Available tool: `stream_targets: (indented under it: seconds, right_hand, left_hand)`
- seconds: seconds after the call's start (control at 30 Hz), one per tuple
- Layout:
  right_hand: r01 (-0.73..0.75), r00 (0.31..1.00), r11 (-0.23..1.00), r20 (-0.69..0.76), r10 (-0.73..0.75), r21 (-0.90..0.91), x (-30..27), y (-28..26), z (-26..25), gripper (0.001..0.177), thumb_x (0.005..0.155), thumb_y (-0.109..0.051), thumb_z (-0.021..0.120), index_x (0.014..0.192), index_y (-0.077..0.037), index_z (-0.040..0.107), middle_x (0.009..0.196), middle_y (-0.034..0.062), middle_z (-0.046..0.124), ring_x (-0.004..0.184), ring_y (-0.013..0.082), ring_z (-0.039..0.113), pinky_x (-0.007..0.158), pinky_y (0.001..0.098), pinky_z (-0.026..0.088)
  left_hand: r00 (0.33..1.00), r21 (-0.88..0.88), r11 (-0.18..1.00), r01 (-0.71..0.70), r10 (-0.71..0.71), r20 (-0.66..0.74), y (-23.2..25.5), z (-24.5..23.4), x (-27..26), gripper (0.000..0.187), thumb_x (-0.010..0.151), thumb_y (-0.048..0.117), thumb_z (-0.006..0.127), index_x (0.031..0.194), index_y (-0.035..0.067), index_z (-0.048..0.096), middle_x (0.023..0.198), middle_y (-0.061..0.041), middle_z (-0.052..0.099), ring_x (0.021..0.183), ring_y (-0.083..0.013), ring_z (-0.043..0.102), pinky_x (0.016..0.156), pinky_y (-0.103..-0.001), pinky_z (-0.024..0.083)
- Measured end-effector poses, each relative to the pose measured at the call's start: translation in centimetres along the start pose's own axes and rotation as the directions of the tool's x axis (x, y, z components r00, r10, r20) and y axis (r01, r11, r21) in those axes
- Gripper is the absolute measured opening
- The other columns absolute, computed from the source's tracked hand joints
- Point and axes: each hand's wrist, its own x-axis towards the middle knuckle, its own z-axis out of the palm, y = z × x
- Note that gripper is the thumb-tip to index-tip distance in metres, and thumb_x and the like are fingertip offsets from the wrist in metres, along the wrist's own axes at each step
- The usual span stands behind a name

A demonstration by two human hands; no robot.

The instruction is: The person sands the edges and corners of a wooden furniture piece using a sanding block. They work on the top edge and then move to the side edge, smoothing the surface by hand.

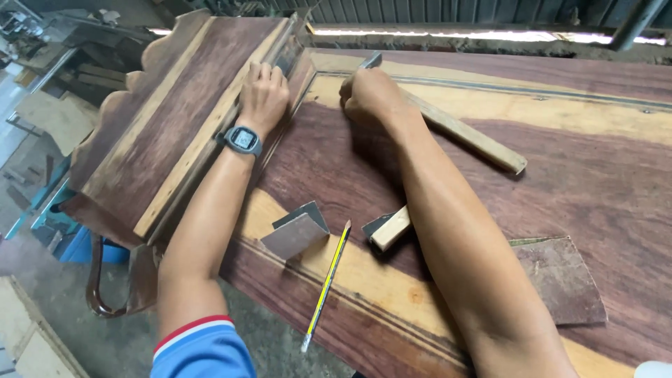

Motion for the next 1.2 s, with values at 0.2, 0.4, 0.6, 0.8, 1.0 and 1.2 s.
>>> stream_targets:
  seconds: [0.2, 0.4, 0.6, 0.8, 1.0, 1.2]
  right_hand:
    - [-0.061, 0.998, 0.995, 0.013, 0.061, 0.084, 1.7, 1.4, -0.1, 0.032, 0.076, 0.006, 0.055, 0.087, -0.011, 0.079, 0.091, 0.0046, 0.078, 0.088, 0.0223, 0.071, 0.072, 0.0356, 0.055]
    - [-0.135, 0.990, 0.982, 0.064, 0.128, 0.133, 0.4, -0.2, -1.5, 0.037, 0.079, 0.008, 0.052, 0.089, -0.013, 0.081, 0.094, 0.0038, 0.078, 0.085, 0.0198, 0.070, 0.065, 0.0335, 0.059]
    - [-0.089, 0.996, 0.980, 0.037, 0.084, 0.178, 0.2, 0.5, -0.8, 0.033, 0.080, 0.007, 0.051, 0.085, -0.010, 0.079, 0.079, 0.0030, 0.075, 0.067, 0.0150, 0.069, 0.057, 0.0311, 0.063]
    - [-0.024, 1.000, 0.998, -0.011, 0.025, 0.065, 1.6, 2.3, 0.7, 0.023, 0.075, -0.003, 0.056, 0.071, -0.017, 0.074, 0.065, -0.0004, 0.067, 0.066, 0.0139, 0.066, 0.062, 0.0317, 0.053]
    - [-0.046, 0.999, 0.995, -0.022, 0.048, 0.084, 2.5, 2.9, 1.1, 0.024, 0.078, -0.006, 0.061, 0.084, -0.018, 0.081, 0.070, -0.0008, 0.072, 0.065, 0.0127, 0.068, 0.063, 0.0315, 0.056]
    - [-0.003, 1.000, 0.999, 0.005, 0.003, 0.047, 4.0, 4.6, 1.5, 0.021, 0.082, -0.013, 0.069, 0.097, -0.018, 0.083, 0.075, -0.0021, 0.072, 0.066, 0.0089, 0.065, 0.063, 0.0323, 0.051]
  left_hand:
    - [0.996, -0.017, 1.000, 0.003, -0.002, 0.084, 1.0, 9.7, 3.8, 0.017, 0.095, 0.018, 0.067, 0.081, 0.019, 0.077, 0.087, -0.008, 0.071, 0.082, -0.0301, 0.060, 0.098, -0.050, 0.036]
    - [0.945, 0.054, 0.998, -0.033, 0.013, 0.328, 1.3, 10.4, 5.3, 0.029, 0.100, 0.020, 0.059, 0.075, 0.017, 0.073, 0.088, -0.005, 0.073, 0.081, -0.0251, 0.062, 0.098, -0.046, 0.036]
    - [0.985, -0.019, 0.997, 0.074, -0.070, 0.157, 0.9, 3.2, 0.7, 0.020, 0.090, 0.008, 0.059, 0.087, 0.001, 0.077, 0.079, -0.014, 0.065, 0.080, -0.0372, 0.055, 0.094, -0.051, 0.046]
    - [0.975, -0.003, 0.999, 0.047, -0.046, 0.216, -1.9, -10.5, -6.8, 0.019, 0.085, 0.006, 0.059, 0.083, 0.009, 0.077, 0.078, -0.011, 0.064, 0.077, -0.0335, 0.058, 0.099, -0.049, 0.041]
    - [0.929, 0.091, 0.996, 0.017, -0.049, 0.368, -3.3, -23.3, -13.0, 0.023, 0.095, 0.005, 0.057, 0.077, 0.018, 0.062, 0.078, -0.003, 0.055, 0.071, -0.0230, 0.049, 0.082, -0.040, 0.038]
    - [0.904, 0.114, 0.988, 0.100, -0.138, 0.404, -3.7, -33.2, -18.2, 0.030, 0.102, 0.006, 0.048, 0.076, 0.016, 0.060, 0.071, -0.005, 0.055, 0.066, -0.0232, 0.048, 0.081, -0.040, 0.037]
